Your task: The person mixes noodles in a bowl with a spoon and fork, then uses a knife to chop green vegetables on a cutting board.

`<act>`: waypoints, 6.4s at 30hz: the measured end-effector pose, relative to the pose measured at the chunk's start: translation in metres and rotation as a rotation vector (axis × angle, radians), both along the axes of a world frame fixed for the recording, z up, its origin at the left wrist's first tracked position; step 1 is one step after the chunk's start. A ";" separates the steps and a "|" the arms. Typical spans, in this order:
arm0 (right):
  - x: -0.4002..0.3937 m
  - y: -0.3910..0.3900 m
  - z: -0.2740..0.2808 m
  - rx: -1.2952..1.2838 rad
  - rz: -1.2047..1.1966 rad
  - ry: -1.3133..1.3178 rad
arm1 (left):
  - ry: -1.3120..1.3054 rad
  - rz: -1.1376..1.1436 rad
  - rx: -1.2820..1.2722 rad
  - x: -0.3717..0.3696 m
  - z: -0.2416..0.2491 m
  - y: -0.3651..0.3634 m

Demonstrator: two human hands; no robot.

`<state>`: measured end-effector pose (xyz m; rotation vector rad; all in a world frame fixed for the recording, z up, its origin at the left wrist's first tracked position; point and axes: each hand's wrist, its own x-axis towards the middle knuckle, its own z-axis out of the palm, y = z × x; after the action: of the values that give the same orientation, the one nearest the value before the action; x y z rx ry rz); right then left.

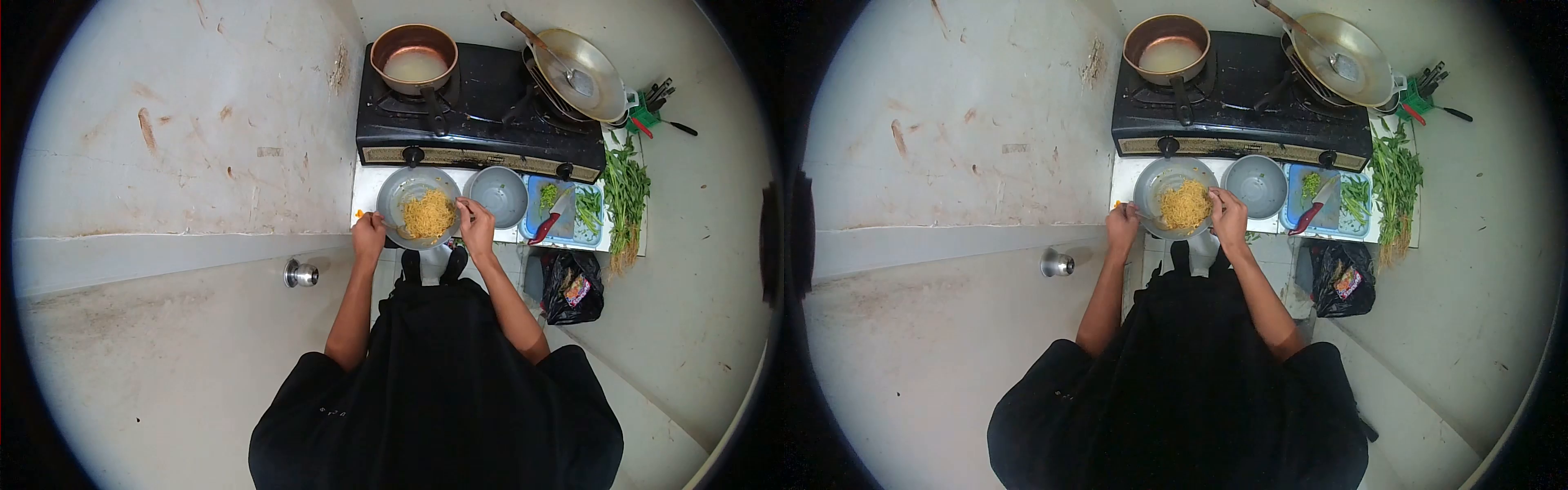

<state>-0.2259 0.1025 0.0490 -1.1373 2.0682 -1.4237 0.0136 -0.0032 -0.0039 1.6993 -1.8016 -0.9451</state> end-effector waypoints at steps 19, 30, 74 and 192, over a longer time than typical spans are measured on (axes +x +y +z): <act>0.003 -0.009 0.011 -0.040 -0.053 0.009 | 0.613 0.205 0.385 -0.033 0.016 0.035; 0.004 -0.019 0.032 -0.035 -0.066 -0.122 | 0.421 0.135 0.014 -0.024 0.045 0.003; 0.006 -0.017 0.034 -0.046 -0.046 -0.165 | 0.514 0.055 0.095 -0.033 0.084 0.015; 0.005 -0.013 -0.014 -0.048 0.047 0.007 | 0.021 0.146 0.011 -0.009 -0.001 0.010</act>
<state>-0.2211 0.0899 0.0353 -1.2035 2.0081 -1.4564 0.0043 0.0069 -0.0053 1.7933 -1.6373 -0.9084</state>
